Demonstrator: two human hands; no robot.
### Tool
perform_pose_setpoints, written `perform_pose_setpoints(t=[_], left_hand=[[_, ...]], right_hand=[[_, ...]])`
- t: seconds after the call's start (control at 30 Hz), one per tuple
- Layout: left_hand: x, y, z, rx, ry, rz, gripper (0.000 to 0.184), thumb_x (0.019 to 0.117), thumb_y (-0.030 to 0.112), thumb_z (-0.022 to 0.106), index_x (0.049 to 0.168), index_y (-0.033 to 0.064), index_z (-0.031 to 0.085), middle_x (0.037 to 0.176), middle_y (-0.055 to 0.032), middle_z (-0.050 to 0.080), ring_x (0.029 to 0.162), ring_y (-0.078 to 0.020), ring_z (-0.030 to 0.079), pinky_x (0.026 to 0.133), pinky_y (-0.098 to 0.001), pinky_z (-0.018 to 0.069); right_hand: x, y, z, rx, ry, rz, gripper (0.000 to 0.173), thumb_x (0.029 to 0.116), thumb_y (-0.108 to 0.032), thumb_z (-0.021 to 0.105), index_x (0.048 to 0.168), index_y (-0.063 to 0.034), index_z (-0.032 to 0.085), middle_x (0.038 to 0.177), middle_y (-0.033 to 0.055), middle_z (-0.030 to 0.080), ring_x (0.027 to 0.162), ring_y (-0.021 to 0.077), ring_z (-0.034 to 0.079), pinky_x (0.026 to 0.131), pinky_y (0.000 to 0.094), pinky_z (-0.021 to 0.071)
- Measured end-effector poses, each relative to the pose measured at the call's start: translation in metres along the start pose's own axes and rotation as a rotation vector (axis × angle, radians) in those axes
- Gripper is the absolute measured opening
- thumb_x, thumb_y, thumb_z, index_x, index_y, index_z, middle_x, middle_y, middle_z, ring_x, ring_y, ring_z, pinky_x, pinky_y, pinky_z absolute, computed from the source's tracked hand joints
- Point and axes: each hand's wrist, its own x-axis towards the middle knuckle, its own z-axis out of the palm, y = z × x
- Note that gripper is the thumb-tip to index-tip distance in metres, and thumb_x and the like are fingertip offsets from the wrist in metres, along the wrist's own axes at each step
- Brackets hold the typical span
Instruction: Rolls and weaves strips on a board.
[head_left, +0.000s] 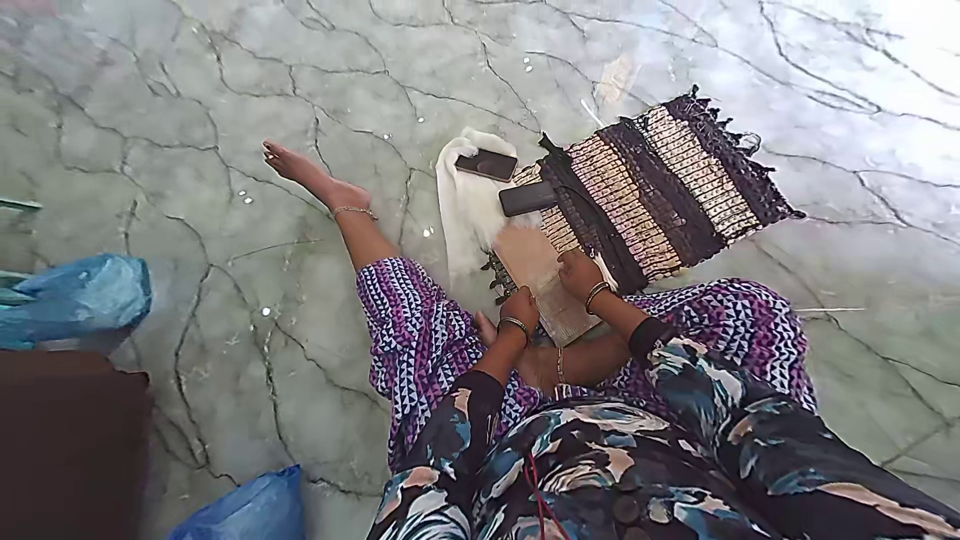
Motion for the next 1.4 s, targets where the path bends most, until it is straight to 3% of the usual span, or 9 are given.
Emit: perform_pose_setpoints(t=[0.07, 0.17, 0.3, 0.47, 0.67, 0.73, 0.83, 1.03, 1.4], left_hand=[[0.001, 0.001, 0.0, 0.008, 0.0, -0.013, 0.037, 0.1113, 0.021, 0.04, 0.134, -0.003, 0.058, 0.132, -0.0248, 0.064, 0.128, -0.0377, 0.061, 0.108, -0.0562, 0.0473], [0.002, 0.003, 0.0, 0.01, 0.017, -0.031, 0.039, 0.1108, 0.023, 0.041, 0.136, -0.0016, 0.058, 0.133, -0.024, 0.065, 0.128, -0.0375, 0.062, 0.108, -0.0562, 0.0477], [-0.001, 0.0, -0.006, 0.012, -0.022, -0.048, 0.039, 0.1089, 0.023, 0.044, 0.136, -0.0011, 0.058, 0.135, -0.0241, 0.063, 0.13, -0.038, 0.06, 0.108, -0.0573, 0.0466], [-0.002, -0.013, -0.008, 0.058, -0.151, 0.024, 0.04, 0.1055, 0.021, 0.052, 0.136, -0.0029, 0.057, 0.137, -0.0256, 0.061, 0.132, -0.0392, 0.058, 0.11, -0.0593, 0.0439], [0.0, -0.017, 0.002, 0.235, -0.291, 0.192, 0.035, 0.1064, 0.019, 0.051, 0.129, -0.0052, 0.063, 0.136, -0.028, 0.062, 0.132, -0.0426, 0.057, 0.11, -0.0626, 0.0417], [-0.002, -0.015, 0.001, 0.268, -0.293, 0.202, 0.035, 0.1059, 0.02, 0.052, 0.129, -0.0049, 0.063, 0.136, -0.028, 0.061, 0.132, -0.0428, 0.057, 0.11, -0.0631, 0.0422], [-0.009, -0.015, -0.005, 0.217, -0.19, 0.139, 0.034, 0.1041, 0.018, 0.054, 0.129, -0.0027, 0.063, 0.135, -0.0264, 0.063, 0.13, -0.0424, 0.058, 0.107, -0.0637, 0.0447], [-0.011, -0.018, -0.02, 0.092, -0.011, 0.005, 0.034, 0.1052, 0.019, 0.052, 0.133, 0.0031, 0.062, 0.136, -0.0218, 0.064, 0.13, -0.0384, 0.06, 0.107, -0.0608, 0.0468], [0.001, -0.021, -0.017, 0.171, -0.162, 0.094, 0.036, 0.1033, 0.022, 0.056, 0.13, -0.0007, 0.064, 0.137, -0.0247, 0.062, 0.132, -0.0409, 0.057, 0.108, -0.0636, 0.0441]], right_hand=[[-0.006, -0.006, 0.008, -0.119, 0.019, -0.179, 0.039, 0.1036, -0.015, 0.051, 0.14, -0.0033, 0.06, 0.144, 0.021, 0.057, 0.135, 0.0375, 0.054, 0.111, 0.0567, 0.0403], [-0.01, -0.012, 0.029, -0.273, -0.15, -0.341, 0.054, 0.1095, -0.02, 0.035, 0.161, -0.0059, 0.032, 0.17, 0.0147, 0.025, 0.159, 0.0317, 0.02, 0.127, 0.0575, 0.0138], [-0.015, -0.004, 0.049, -0.343, -0.239, -0.312, 0.069, 0.1092, -0.037, 0.038, 0.165, -0.0055, 0.014, 0.174, 0.0129, 0.009, 0.161, 0.0298, 0.008, 0.128, 0.0575, 0.008], [-0.046, -0.002, 0.046, -0.386, -0.326, -0.235, 0.092, 0.1024, -0.056, 0.049, 0.166, -0.004, 0.008, 0.174, 0.0169, 0.005, 0.161, 0.0348, 0.005, 0.127, 0.0609, 0.0082], [-0.088, 0.008, 0.034, -0.445, -0.474, -0.188, 0.091, 0.1032, -0.061, 0.044, 0.166, -0.0049, 0.009, 0.174, 0.0162, 0.003, 0.161, 0.0349, 0.005, 0.126, 0.0645, 0.0025], [-0.091, 0.004, 0.02, -0.484, -0.531, -0.174, 0.081, 0.106, -0.057, 0.041, 0.164, -0.0053, 0.02, 0.173, 0.0154, 0.013, 0.16, 0.0358, 0.013, 0.124, 0.0671, 0.0021], [-0.082, -0.003, 0.003, -0.404, -0.371, -0.182, 0.057, 0.1091, -0.042, 0.04, 0.15, -0.0037, 0.05, 0.157, 0.019, 0.048, 0.15, 0.0375, 0.039, 0.124, 0.0673, 0.0096], [-0.037, -0.016, 0.025, -0.402, -0.213, -0.241, 0.075, 0.1076, -0.044, 0.045, 0.165, -0.0058, 0.016, 0.174, 0.0124, 0.01, 0.161, 0.0322, 0.009, 0.126, 0.0621, 0.0102], [-0.058, -0.01, 0.043, -0.463, -0.324, -0.14, 0.081, 0.1044, -0.054, 0.048, 0.167, -0.0144, 0.014, 0.174, 0.0148, 0.006, 0.161, 0.0349, 0.007, 0.126, 0.0649, 0.0047]])
